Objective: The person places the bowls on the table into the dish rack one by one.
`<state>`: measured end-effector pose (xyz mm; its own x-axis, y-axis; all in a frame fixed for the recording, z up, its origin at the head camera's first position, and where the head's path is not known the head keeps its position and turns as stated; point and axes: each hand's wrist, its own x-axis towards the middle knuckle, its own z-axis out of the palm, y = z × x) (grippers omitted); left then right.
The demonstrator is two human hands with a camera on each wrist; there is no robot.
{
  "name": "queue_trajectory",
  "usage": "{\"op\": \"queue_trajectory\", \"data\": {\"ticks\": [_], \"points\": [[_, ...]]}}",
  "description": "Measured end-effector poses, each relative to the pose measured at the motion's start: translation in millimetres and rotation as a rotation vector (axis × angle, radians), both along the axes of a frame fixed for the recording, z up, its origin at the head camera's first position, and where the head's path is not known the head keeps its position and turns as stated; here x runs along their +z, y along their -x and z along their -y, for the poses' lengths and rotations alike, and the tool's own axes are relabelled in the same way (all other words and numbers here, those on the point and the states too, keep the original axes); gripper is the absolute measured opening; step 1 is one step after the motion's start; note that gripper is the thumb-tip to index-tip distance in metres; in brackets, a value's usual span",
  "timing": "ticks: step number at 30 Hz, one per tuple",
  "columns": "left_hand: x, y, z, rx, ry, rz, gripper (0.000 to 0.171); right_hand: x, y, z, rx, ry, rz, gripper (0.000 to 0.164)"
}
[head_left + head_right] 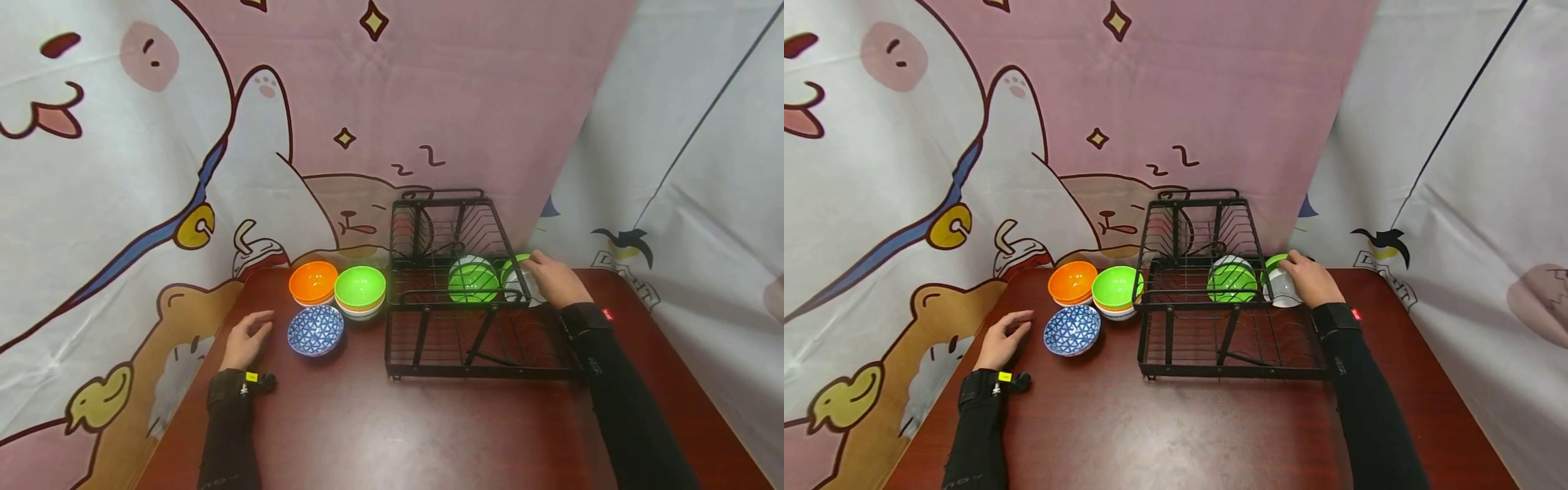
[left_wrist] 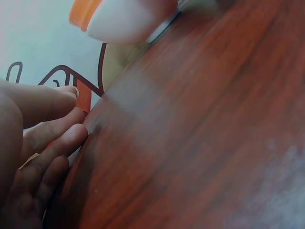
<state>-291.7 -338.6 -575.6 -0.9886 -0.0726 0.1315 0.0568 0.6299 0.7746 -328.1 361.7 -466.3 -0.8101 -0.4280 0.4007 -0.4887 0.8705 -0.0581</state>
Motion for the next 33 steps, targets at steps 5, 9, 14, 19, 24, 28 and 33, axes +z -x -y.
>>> {"op": "queue_trajectory", "data": {"ticks": [5, 9, 14, 19, 24, 28, 33], "points": [[1.0, -0.6, -0.5, 0.003, 0.007, -0.006, 0.037, 3.7, -2.3, -2.1, -0.018, 0.008, 0.012, 0.047], [0.2, -1.2, -0.8, -0.001, 0.001, -0.004, 0.037, 14.5, -12.4, -4.9, -0.048, 0.018, 0.043, 0.05], [-0.2, -2.4, 0.0, -0.012, 0.002, -0.006, 0.037, 40.5, -37.5, -13.8, -0.128, 0.095, 0.039, 0.052], [-1.1, -1.0, 1.6, -0.012, 0.002, -0.006, 0.039, 52.6, -64.3, -40.3, -0.292, 0.282, 0.019, 0.05], [-0.8, 0.8, 0.7, -0.02, 0.003, -0.011, 0.038, 22.9, -90.4, -77.3, -0.366, 0.403, 0.098, 0.053], [-1.5, 2.6, 0.3, -0.029, 0.017, -0.014, 0.038, -1.3, -108.3, -103.3, -0.376, 0.44, 0.262, 0.059], [-1.6, 3.9, -0.4, -0.027, 0.013, -0.016, 0.038, -31.1, -113.8, -117.2, -0.379, 0.417, 0.35, 0.062]]}}
